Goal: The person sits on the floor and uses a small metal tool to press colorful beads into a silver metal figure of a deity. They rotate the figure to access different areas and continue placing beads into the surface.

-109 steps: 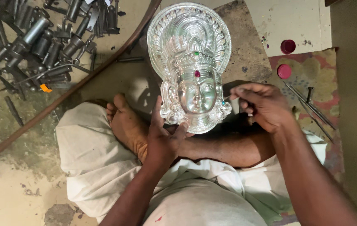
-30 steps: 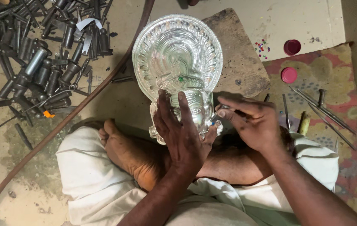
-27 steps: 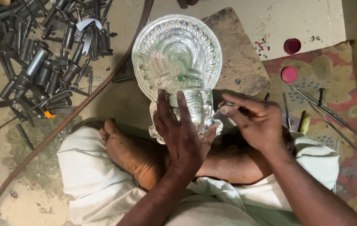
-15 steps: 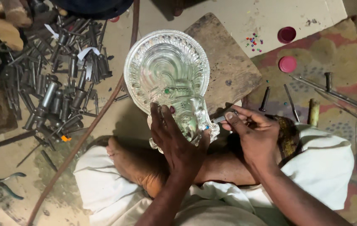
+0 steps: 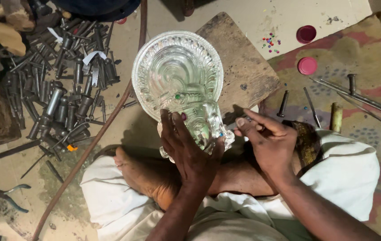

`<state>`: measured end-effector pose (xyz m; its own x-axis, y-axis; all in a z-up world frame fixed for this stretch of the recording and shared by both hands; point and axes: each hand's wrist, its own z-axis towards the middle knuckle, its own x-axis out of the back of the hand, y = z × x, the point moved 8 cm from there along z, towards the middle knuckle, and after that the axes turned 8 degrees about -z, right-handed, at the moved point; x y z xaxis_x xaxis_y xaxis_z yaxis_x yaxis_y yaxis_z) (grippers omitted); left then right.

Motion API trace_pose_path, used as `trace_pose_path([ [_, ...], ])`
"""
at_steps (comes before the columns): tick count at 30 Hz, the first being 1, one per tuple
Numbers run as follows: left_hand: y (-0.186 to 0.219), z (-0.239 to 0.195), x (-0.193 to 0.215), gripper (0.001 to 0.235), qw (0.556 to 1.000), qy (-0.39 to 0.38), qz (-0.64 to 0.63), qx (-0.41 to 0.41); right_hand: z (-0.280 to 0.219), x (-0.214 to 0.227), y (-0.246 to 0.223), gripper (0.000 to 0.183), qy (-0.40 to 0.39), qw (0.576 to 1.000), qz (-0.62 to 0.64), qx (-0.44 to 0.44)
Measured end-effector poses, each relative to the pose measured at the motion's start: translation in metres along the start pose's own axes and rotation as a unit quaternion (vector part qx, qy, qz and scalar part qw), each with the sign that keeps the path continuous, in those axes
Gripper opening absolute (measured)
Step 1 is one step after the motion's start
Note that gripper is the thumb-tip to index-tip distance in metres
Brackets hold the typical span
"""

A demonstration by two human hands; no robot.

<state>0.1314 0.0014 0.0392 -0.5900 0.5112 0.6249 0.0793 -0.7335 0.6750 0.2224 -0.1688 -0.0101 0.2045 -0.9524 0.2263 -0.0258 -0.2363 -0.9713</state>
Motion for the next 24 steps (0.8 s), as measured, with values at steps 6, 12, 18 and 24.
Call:
trace_pose_path([
  [6, 0.001, 0.002, 0.003, 0.111, 1.000, 0.007, -0.011, -0.003, -0.001, 0.000, -0.012, 0.029, -0.004, 0.999, -0.039, 0.028],
  [12, 0.002, 0.003, 0.004, 0.108, 1.000, 0.004, 0.002, -0.005, 0.003, -0.002, -0.011, 0.030, -0.015, 0.999, -0.044, 0.017],
  [18, 0.004, 0.004, 0.006, 0.107, 1.000, 0.009, -0.004, -0.011, 0.007, -0.002, -0.010, 0.029, -0.019, 0.999, -0.044, 0.003],
  [24, 0.003, 0.003, 0.006, 0.112, 1.000, -0.003, -0.010, 0.000, 0.008, -0.003, -0.029, 0.028, -0.028, 0.990, -0.110, 0.088],
])
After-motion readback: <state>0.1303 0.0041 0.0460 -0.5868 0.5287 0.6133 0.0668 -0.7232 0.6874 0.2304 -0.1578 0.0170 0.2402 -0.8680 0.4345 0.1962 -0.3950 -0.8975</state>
